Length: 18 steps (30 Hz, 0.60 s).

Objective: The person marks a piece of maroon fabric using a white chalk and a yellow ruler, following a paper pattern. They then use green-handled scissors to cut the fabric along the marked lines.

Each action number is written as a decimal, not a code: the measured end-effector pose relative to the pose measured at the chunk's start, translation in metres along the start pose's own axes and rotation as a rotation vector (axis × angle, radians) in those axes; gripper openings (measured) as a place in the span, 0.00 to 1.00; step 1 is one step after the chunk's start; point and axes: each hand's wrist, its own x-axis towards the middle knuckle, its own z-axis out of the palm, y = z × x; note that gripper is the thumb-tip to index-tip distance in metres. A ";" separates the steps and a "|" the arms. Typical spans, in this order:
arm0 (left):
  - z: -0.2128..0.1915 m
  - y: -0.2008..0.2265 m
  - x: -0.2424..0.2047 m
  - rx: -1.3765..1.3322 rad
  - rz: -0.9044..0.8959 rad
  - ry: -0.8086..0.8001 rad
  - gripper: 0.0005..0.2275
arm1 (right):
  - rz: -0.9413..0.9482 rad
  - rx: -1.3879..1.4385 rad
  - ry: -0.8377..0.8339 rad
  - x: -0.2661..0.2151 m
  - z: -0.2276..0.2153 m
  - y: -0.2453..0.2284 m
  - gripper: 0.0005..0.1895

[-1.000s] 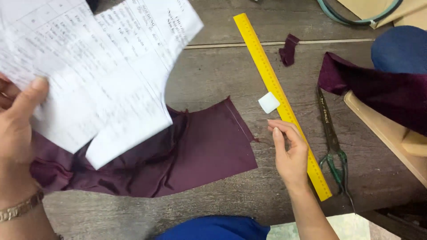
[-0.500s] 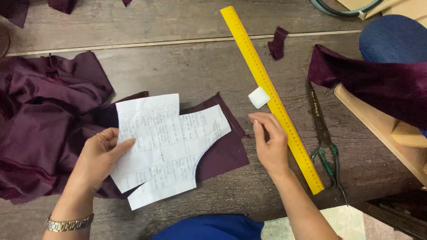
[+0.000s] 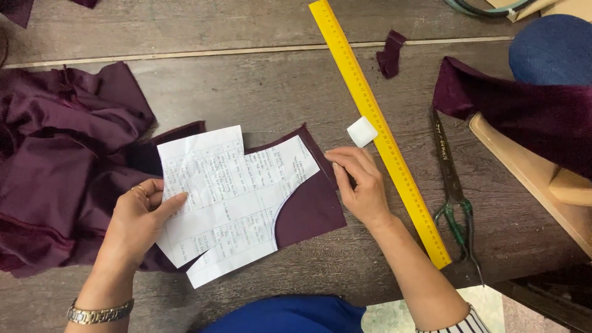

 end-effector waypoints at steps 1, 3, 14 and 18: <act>0.001 0.003 -0.002 0.000 -0.001 0.000 0.05 | 0.001 0.001 -0.001 0.000 0.001 0.000 0.09; 0.004 0.010 -0.006 0.039 -0.038 0.017 0.05 | -0.016 0.012 -0.009 -0.001 0.002 0.001 0.09; 0.004 0.007 -0.006 0.066 -0.011 0.007 0.05 | -0.023 -0.007 -0.070 -0.008 0.003 0.008 0.16; 0.003 0.002 -0.002 0.049 -0.004 -0.009 0.06 | -0.049 -0.048 -0.106 -0.009 0.005 0.010 0.20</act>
